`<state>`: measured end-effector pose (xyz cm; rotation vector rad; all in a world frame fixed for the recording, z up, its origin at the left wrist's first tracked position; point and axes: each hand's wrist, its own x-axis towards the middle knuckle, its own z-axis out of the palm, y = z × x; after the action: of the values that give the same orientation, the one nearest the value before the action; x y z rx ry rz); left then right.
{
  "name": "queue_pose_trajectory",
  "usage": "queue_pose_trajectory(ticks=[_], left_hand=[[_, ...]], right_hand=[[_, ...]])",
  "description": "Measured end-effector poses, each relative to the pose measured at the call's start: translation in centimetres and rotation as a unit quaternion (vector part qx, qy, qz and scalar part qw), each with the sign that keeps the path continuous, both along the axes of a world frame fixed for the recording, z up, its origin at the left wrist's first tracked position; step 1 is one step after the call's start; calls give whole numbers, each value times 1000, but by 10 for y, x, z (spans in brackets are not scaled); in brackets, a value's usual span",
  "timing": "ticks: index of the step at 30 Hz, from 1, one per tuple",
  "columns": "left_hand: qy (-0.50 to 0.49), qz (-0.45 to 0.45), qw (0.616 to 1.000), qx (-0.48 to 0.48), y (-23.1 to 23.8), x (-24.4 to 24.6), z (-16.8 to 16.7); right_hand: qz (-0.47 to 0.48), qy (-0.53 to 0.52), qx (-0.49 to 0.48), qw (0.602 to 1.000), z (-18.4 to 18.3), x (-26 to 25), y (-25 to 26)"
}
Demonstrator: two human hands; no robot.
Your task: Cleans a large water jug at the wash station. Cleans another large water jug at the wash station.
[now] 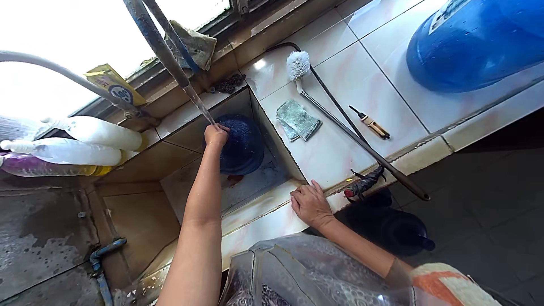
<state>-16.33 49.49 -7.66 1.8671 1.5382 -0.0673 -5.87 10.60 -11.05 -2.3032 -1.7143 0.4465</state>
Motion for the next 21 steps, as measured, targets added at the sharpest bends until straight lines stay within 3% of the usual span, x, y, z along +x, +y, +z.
queue_pose_trajectory(ticks=[3,6,8,10,13,15,17,21], left_hand=[[-128,147,980,-41,-9,-6,-10],[-266,297,915,-61,-26,-2,-5],[-291,323,900,-39,-39,6,7],[-259,294,920,8,-47,14,10],[-91,185,977,57,-46,17,9],[3,105,992,75,-44,20,13],[3,30,996,81,-38,13,12],[-95,-134,984,73,-15,-11,-4]], right_hand=[[0,-2,5,1000,-1,1,0],[0,4,4,1000,-1,0,0],[0,7,4,1000,-2,1,0],[0,7,3,1000,-1,1,0],[1,5,-4,1000,-1,1,0],[2,4,-4,1000,-1,2,0],[1,5,-7,1000,-2,2,0],[0,6,-8,1000,0,2,1]])
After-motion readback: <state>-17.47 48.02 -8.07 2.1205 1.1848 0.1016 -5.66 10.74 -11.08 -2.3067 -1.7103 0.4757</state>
